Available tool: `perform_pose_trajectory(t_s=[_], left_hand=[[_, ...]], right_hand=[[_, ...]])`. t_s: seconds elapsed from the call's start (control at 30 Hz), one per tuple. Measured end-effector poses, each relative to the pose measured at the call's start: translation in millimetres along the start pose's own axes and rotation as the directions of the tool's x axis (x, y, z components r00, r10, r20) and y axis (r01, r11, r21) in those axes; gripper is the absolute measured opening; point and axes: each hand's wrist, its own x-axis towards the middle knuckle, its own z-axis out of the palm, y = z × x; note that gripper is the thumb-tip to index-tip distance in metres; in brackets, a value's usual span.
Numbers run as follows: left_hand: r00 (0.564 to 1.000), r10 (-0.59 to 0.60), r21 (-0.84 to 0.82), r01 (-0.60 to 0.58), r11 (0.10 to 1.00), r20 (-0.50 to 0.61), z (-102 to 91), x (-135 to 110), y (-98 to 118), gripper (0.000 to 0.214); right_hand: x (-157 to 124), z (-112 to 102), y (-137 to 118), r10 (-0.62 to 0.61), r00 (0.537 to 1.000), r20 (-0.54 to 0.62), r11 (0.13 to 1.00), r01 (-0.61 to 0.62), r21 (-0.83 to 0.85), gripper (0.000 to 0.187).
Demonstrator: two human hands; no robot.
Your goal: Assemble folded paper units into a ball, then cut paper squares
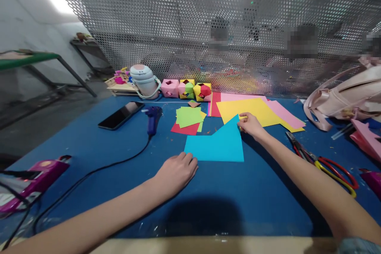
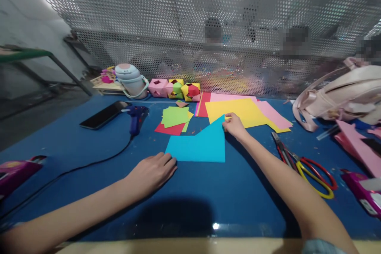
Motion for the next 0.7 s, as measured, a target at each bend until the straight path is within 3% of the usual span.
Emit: perform_pose_trajectory(t_s=[0.17,0.3,0.4,0.5,0.63,0.7], left_hand=[[1.000,0.012,0.000,-0.012,1.000,-0.020,-3.2,7,1,0.024],[1.000,0.022,-0.022,-0.022,1.000,-0.018,-7.2,17,3,0.025],[0.998,0.029,-0.024,-0.030,0.999,-0.049,-6.9,21,4,0.025],[0.990,0.044,-0.012,-0.046,0.999,-0.134,-2.9,20,4,0.025],[0.957,0.061,-0.003,-0.064,0.998,-0.284,2.6,16,1,0.029],[0.935,0.079,-0.007,-0.086,0.996,-0.347,3.0,17,0,0.031]], right_hand=[[23,5,-11,-0.081,0.995,-0.064,0.997,0.082,0.007,0.038],[38,8,-13,-0.081,0.995,-0.066,0.997,0.080,-0.011,0.037],[35,-4,-16,-0.071,0.995,-0.072,0.997,0.069,-0.038,0.032],[15,-42,-17,-0.084,0.994,-0.075,0.991,0.075,-0.108,0.025],[-32,-119,-3,-0.107,0.990,-0.089,0.960,0.080,-0.268,0.019],[-59,-154,14,-0.108,0.991,-0.083,0.897,0.060,-0.439,0.022]])
